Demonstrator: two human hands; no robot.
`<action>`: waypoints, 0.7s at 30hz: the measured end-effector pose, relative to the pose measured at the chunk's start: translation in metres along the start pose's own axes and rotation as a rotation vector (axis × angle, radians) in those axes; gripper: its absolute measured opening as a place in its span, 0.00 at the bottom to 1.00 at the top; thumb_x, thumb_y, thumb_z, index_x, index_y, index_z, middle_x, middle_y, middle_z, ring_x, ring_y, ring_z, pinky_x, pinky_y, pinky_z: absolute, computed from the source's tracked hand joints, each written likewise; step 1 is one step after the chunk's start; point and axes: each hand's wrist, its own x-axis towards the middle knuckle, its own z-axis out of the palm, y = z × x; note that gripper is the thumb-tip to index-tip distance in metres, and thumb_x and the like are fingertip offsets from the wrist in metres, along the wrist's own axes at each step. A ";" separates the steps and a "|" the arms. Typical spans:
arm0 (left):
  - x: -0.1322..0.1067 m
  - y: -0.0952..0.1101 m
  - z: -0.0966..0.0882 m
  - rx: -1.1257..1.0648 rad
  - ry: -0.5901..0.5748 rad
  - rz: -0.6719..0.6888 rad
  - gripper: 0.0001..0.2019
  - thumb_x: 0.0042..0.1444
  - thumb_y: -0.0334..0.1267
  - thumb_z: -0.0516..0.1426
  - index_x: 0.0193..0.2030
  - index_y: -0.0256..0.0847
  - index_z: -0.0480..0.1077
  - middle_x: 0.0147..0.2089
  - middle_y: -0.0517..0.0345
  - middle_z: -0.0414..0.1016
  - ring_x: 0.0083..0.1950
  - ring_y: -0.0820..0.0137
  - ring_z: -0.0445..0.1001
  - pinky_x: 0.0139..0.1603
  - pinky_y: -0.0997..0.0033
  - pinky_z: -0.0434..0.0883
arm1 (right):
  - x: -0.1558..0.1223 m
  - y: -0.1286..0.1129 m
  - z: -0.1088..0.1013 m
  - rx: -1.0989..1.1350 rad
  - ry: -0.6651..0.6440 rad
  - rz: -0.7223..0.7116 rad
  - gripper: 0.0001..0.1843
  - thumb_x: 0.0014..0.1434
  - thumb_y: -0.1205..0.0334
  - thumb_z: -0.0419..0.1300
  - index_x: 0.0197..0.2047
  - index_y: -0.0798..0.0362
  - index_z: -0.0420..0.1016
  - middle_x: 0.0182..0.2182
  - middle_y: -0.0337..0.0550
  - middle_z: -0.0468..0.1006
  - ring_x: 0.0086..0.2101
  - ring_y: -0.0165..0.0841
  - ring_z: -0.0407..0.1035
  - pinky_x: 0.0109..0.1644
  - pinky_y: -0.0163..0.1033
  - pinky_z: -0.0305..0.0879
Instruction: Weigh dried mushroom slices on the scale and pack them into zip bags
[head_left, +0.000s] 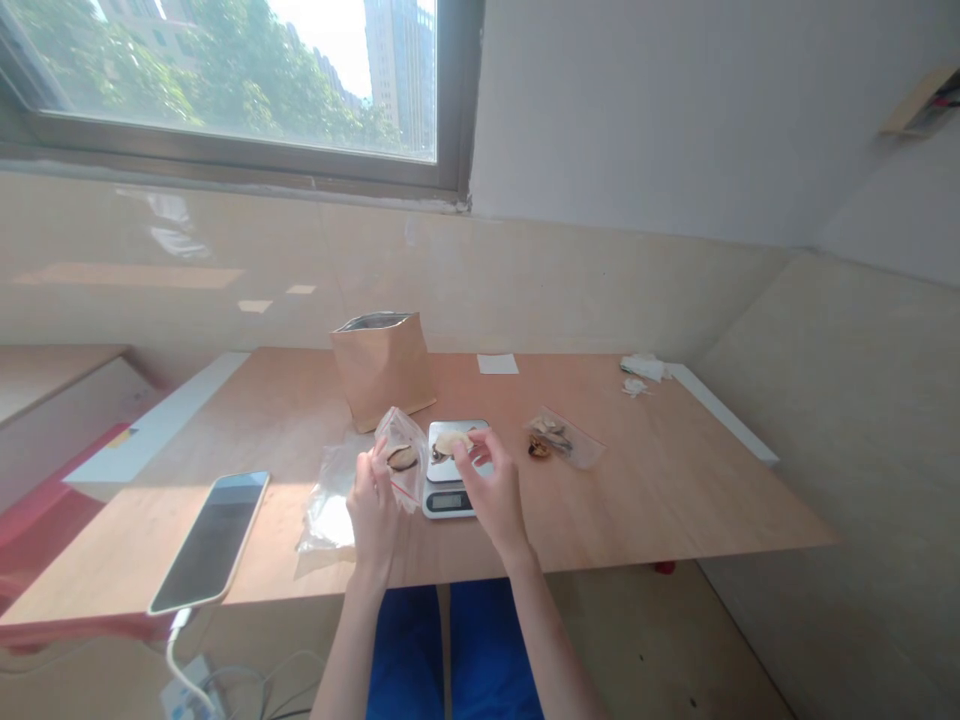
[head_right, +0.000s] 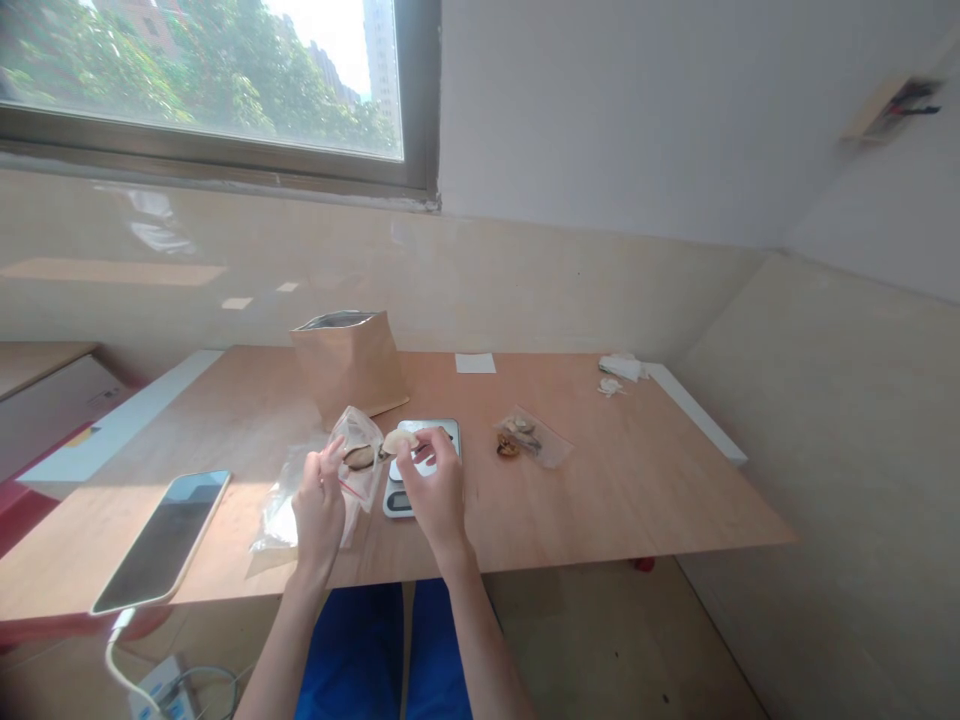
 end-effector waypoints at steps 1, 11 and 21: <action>-0.001 0.000 0.001 -0.008 -0.011 -0.002 0.21 0.62 0.49 0.39 0.47 0.41 0.66 0.48 0.48 0.75 0.41 0.64 0.75 0.35 0.68 0.67 | 0.000 -0.005 -0.001 0.000 -0.026 -0.024 0.07 0.57 0.58 0.54 0.32 0.53 0.67 0.28 0.37 0.70 0.28 0.28 0.65 0.34 0.33 0.63; -0.012 0.006 0.009 -0.176 -0.053 0.024 0.22 0.62 0.49 0.39 0.50 0.41 0.65 0.51 0.50 0.72 0.49 0.65 0.71 0.45 0.67 0.66 | -0.010 0.003 0.021 -0.586 -0.393 -0.193 0.09 0.58 0.59 0.57 0.31 0.52 0.76 0.36 0.49 0.69 0.41 0.40 0.64 0.46 0.47 0.62; -0.006 0.004 -0.004 -0.013 -0.016 -0.029 0.22 0.61 0.50 0.38 0.42 0.42 0.67 0.41 0.51 0.76 0.35 0.66 0.73 0.33 0.70 0.65 | 0.020 0.038 0.020 -0.408 -0.201 -0.197 0.11 0.62 0.68 0.47 0.40 0.53 0.70 0.38 0.46 0.71 0.41 0.35 0.65 0.48 0.42 0.62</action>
